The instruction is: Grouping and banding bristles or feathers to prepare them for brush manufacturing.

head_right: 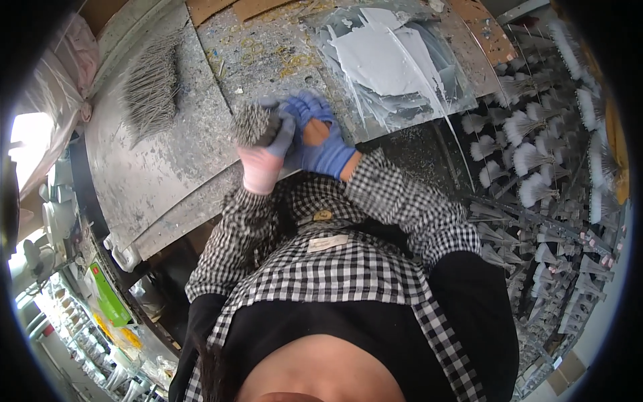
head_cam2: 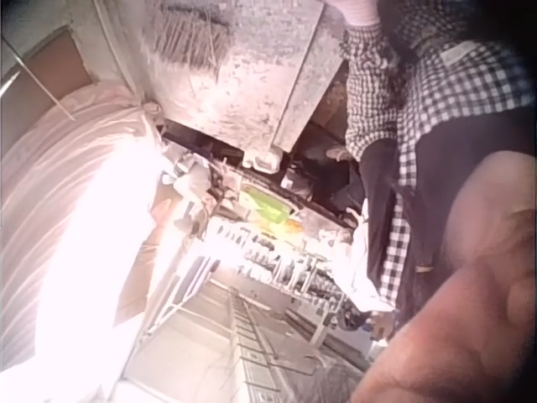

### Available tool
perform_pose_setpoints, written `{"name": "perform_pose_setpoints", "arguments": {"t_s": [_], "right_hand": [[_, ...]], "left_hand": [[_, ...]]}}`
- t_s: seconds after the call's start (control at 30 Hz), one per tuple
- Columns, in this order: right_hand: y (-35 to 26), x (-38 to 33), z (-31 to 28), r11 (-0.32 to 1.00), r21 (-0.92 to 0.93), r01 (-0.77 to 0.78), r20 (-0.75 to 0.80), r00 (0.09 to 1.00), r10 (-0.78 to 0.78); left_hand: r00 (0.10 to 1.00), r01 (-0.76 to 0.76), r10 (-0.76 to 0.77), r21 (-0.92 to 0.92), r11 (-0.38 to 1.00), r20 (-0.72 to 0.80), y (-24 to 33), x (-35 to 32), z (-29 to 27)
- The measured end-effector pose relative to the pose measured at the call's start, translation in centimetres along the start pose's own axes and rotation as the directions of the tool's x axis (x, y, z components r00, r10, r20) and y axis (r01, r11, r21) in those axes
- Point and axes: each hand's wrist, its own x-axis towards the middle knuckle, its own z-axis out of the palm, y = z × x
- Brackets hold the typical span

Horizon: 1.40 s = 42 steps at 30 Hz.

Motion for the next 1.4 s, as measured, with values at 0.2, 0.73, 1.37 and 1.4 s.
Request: {"name": "perform_pose_setpoints", "arguments": {"t_s": [0.2,0.73,1.37,1.4], "right_hand": [[-1.8,-0.6,-1.0,0.892,0.422,-0.162,0.08,0.987,0.142],[-4.8,-3.3,-8.9,0.338,0.685,-0.645,0.716,0.682,-0.149],[-0.9,2.4,-3.9,0.599,0.779,-0.185,0.273,0.96,-0.057],[-1.6,2.3,-3.2,0.553,0.808,-0.206,0.269,0.963,-0.033]], "left_hand": [[0.967,0.242,-0.229,-0.676,0.696,0.11,0.2,-1.1,-0.5],[0.804,0.315,0.303,-0.798,0.514,0.512,5.2,0.6,-2.6],[0.97,-0.243,0.244,-0.178,0.954,-0.017,2.4,1.3,0.8],[0.982,-0.186,0.19,-0.139,0.973,0.017,2.5,1.2,1.4]]}}
